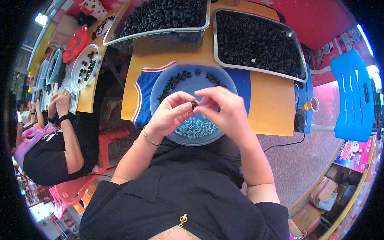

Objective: The person assembles small black rings onto teal-colored beads by hand.

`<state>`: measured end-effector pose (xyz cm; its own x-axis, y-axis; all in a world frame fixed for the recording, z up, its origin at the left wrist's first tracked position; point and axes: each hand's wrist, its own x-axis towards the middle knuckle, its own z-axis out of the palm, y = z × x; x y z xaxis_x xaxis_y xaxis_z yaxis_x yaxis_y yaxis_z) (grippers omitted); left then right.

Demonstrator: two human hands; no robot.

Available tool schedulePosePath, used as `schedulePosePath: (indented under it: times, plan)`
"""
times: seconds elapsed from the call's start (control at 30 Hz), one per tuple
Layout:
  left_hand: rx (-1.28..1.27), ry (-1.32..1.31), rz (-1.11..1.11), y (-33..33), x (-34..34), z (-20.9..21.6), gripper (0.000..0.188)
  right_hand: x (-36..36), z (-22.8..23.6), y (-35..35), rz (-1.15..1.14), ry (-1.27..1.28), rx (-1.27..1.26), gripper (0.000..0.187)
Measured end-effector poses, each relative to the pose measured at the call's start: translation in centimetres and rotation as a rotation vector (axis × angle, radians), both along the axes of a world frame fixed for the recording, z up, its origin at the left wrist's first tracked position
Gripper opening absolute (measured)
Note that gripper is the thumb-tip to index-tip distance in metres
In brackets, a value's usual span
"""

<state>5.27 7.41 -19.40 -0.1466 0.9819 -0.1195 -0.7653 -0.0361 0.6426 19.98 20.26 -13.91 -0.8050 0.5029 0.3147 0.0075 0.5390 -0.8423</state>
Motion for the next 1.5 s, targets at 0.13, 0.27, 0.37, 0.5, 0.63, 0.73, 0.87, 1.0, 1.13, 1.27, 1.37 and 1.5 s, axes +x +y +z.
schedulePosePath:
  times: [0.13,0.27,0.37,0.5,0.63,0.73,0.87,1.0,1.13,1.27,1.37,1.5]
  plan:
    - [-0.086,-0.049,0.087,0.2,-0.2,-0.1,0.018,0.7,-0.7,1.8,-0.086,-0.13,0.173,0.012]
    - [-0.103,0.014,0.146,0.1,0.0,-0.4,0.016,1.0,-2.4,1.7,-0.058,-0.308,0.461,0.007]
    - [-0.109,0.005,0.116,0.1,-0.3,-0.3,0.017,0.9,-3.2,1.2,-0.065,-0.372,0.57,0.007]
    - [-0.118,-0.002,0.088,0.0,-0.2,-0.1,0.02,0.7,-3.5,0.9,-0.089,-0.49,0.637,0.009]
    - [-0.084,-0.037,0.073,0.0,0.1,0.0,0.022,0.4,-3.0,0.4,-0.098,-0.389,0.598,0.009]
    - [-0.065,-0.045,0.093,-0.1,0.1,0.0,0.022,0.2,-1.0,0.5,-0.019,-0.315,0.129,0.011]
    - [-0.062,-0.118,0.084,-0.2,0.3,1.1,0.023,0.3,-0.9,0.7,-0.033,-0.087,-0.211,0.012]
    - [-0.032,-0.141,0.06,-0.5,0.4,1.0,0.024,0.5,-0.1,0.2,-0.006,-0.008,-0.223,0.015]
    - [0.048,-0.21,0.016,-0.5,0.8,0.6,0.021,0.7,0.4,-0.2,0.01,0.075,-0.188,0.017]
    - [0.071,-0.185,0.0,-0.5,1.1,0.7,0.017,0.6,0.8,-0.5,0.029,0.117,-0.031,0.018]
    - [0.047,-0.176,0.015,-0.5,1.2,0.6,0.017,0.5,0.9,-0.6,0.032,0.11,0.006,0.019]
    - [0.06,-0.212,0.001,-0.4,1.1,0.9,0.016,0.5,0.9,-0.5,0.053,0.111,0.072,0.02]
